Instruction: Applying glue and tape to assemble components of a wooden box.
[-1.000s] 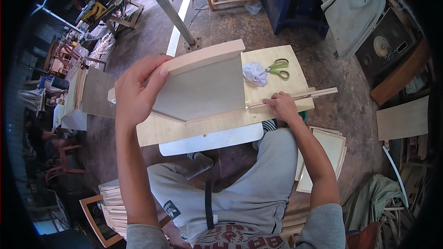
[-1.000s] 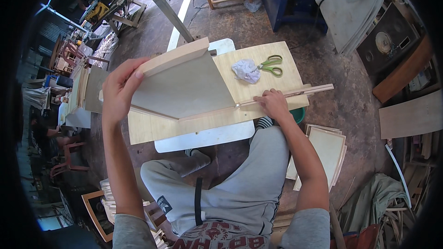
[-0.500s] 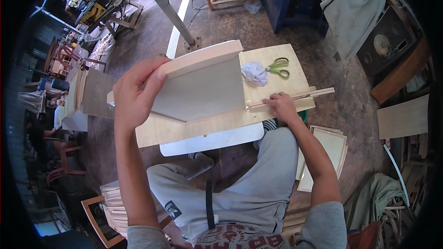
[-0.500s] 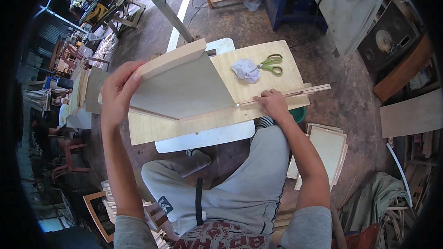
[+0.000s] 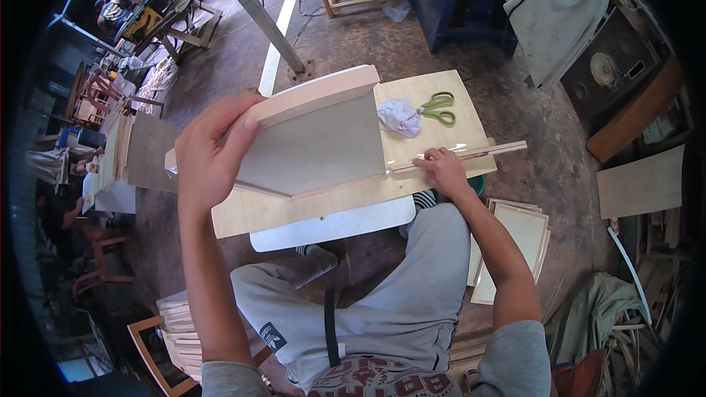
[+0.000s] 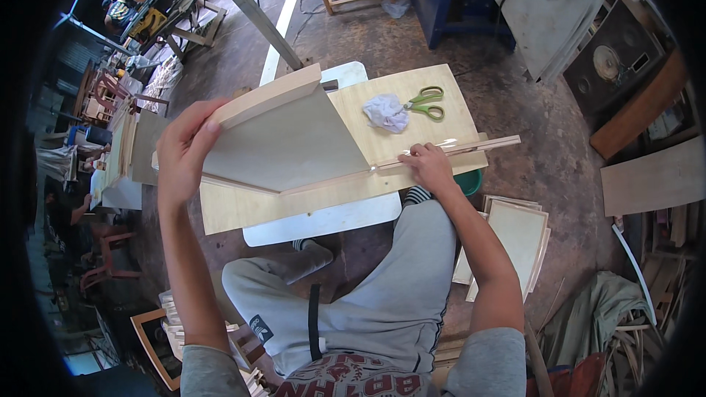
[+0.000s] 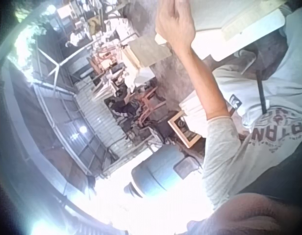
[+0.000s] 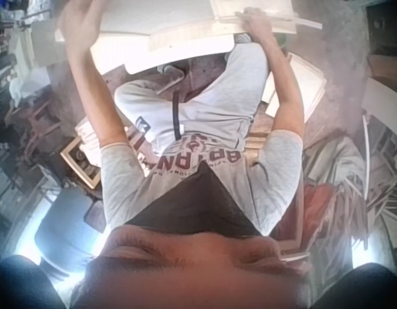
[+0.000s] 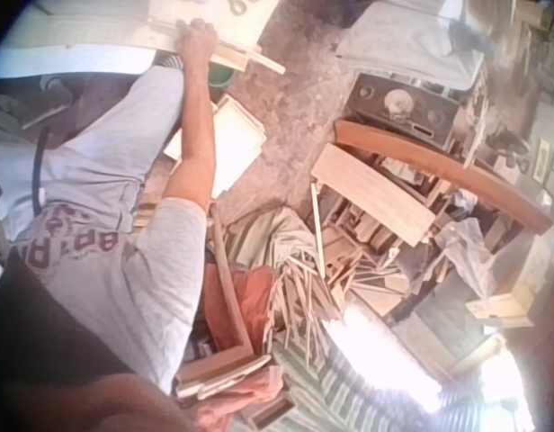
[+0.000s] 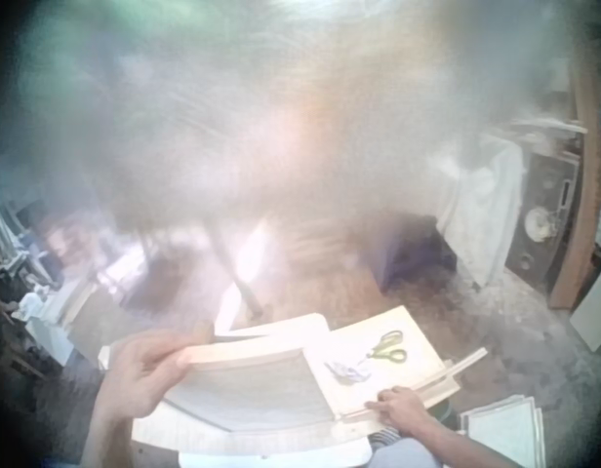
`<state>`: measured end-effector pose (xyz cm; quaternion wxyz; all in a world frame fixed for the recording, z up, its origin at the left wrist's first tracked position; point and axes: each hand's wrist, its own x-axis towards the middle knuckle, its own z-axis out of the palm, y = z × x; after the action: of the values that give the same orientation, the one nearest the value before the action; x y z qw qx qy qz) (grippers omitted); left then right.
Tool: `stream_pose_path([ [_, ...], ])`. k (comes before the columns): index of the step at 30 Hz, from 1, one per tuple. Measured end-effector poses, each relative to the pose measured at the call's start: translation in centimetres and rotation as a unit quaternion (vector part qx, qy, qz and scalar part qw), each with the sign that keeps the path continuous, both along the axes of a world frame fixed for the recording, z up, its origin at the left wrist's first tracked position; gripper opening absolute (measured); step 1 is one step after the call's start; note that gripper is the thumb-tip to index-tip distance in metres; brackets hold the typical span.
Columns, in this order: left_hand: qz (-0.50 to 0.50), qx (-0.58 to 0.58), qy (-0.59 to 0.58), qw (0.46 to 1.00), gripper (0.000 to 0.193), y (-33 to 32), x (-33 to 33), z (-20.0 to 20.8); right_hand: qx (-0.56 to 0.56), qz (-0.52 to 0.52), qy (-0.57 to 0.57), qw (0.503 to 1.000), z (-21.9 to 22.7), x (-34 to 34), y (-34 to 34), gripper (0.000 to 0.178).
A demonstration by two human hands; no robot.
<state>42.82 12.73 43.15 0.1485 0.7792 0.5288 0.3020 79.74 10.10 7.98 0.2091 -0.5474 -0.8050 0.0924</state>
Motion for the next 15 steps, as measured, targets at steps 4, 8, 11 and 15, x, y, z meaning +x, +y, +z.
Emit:
stream_pose_path([
  [4, 0.003, -0.005, 0.003, 1.000, 0.029, -0.18, 0.34, 0.32, -0.001, -0.010, 0.002, 1.000, 0.51, 0.01, -0.21, 0.037],
  [8, 0.004, 0.002, 0.008, 1.000, 0.029, -0.25, 0.20, 0.21, -0.002, -0.003, 0.003, 1.000, 0.30, 0.07, -0.17, 0.037],
  [11, 0.002, 0.007, 0.009, 1.000, 0.029, -0.21, 0.36, 0.11, 0.000, -0.002, -0.001, 1.000, 0.25, 0.27, -0.29, 0.038],
  [15, 0.006, -0.001, 0.010, 1.000, 0.030, -0.36, 0.38, 0.50, -0.002, -0.005, 0.007, 1.000, 0.08, 0.05, -0.18, 0.035],
])
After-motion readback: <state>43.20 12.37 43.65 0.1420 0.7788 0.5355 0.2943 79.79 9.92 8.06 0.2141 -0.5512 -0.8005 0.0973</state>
